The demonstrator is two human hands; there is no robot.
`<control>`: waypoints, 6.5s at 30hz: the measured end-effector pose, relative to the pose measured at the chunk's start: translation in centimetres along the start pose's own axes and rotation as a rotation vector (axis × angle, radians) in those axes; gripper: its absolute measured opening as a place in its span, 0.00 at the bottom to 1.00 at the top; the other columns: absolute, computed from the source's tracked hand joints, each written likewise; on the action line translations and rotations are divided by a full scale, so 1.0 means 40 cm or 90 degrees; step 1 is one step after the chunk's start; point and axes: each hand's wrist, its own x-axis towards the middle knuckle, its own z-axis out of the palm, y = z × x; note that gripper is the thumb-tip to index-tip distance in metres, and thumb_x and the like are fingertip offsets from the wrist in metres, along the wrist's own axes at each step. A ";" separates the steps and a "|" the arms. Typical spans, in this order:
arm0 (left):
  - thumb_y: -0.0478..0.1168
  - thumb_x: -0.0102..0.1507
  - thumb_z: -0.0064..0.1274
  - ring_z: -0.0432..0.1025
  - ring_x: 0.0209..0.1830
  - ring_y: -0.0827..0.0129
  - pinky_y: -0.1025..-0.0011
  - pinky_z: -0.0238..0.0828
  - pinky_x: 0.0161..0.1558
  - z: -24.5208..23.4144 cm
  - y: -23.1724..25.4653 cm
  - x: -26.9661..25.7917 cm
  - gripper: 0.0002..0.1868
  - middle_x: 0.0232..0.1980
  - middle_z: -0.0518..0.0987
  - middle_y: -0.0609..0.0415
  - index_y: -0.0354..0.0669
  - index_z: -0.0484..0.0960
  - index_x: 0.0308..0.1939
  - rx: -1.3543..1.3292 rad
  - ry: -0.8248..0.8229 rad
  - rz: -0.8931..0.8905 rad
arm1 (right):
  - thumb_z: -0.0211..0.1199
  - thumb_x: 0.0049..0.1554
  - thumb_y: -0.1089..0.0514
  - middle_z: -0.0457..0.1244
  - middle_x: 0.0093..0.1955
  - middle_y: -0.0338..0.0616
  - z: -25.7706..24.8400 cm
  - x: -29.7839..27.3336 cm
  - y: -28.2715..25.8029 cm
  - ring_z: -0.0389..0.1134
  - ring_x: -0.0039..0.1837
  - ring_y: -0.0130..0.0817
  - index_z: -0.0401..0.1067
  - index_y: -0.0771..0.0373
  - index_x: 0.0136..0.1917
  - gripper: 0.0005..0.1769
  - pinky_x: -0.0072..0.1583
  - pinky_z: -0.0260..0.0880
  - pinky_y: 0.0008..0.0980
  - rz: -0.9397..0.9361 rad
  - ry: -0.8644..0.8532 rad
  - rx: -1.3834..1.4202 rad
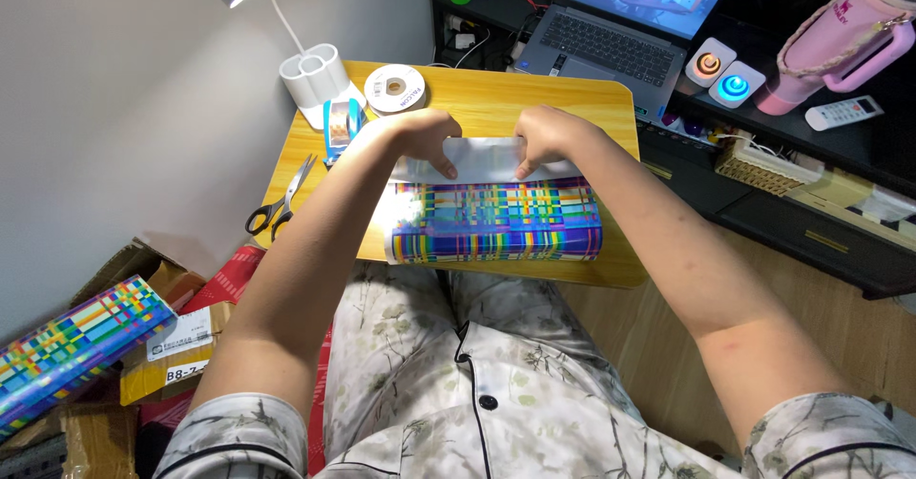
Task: The person cuts a sheet of colorful wrapping paper with scissors, places a white box on the paper, folds the paper around the box, and secures it with tape. The person then folds the ends and tapes them to complete the wrapping.
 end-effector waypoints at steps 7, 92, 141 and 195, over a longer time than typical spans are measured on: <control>0.58 0.42 0.76 0.79 0.52 0.52 0.61 0.76 0.55 0.008 -0.005 -0.001 0.50 0.55 0.83 0.43 0.42 0.78 0.64 0.028 0.038 -0.014 | 0.87 0.32 0.45 0.72 0.51 0.54 -0.001 -0.018 -0.021 0.74 0.54 0.50 0.80 0.63 0.55 0.40 0.56 0.73 0.46 0.060 0.039 -0.017; 0.54 0.72 0.36 0.52 0.79 0.46 0.52 0.44 0.75 0.306 0.248 -0.173 0.35 0.77 0.60 0.34 0.27 0.62 0.73 0.020 0.440 -0.040 | 0.70 0.55 0.57 0.64 0.70 0.51 0.211 -0.262 -0.055 0.62 0.74 0.49 0.69 0.62 0.69 0.30 0.78 0.54 0.52 -0.035 0.636 0.167; 0.47 0.70 0.35 0.53 0.78 0.36 0.48 0.43 0.76 0.342 0.252 -0.175 0.34 0.75 0.60 0.23 0.20 0.62 0.71 0.088 0.446 -0.118 | 0.48 0.66 0.47 0.52 0.80 0.58 0.316 -0.225 -0.219 0.48 0.83 0.51 0.59 0.72 0.76 0.33 0.79 0.42 0.55 -0.048 0.450 0.094; 0.45 0.67 0.41 0.53 0.79 0.44 0.52 0.44 0.76 0.279 0.238 -0.139 0.33 0.76 0.62 0.34 0.28 0.64 0.73 -0.120 0.385 0.043 | 0.50 0.64 0.52 0.56 0.79 0.58 0.326 -0.217 -0.187 0.53 0.82 0.50 0.64 0.71 0.74 0.30 0.80 0.35 0.65 -0.082 0.478 0.020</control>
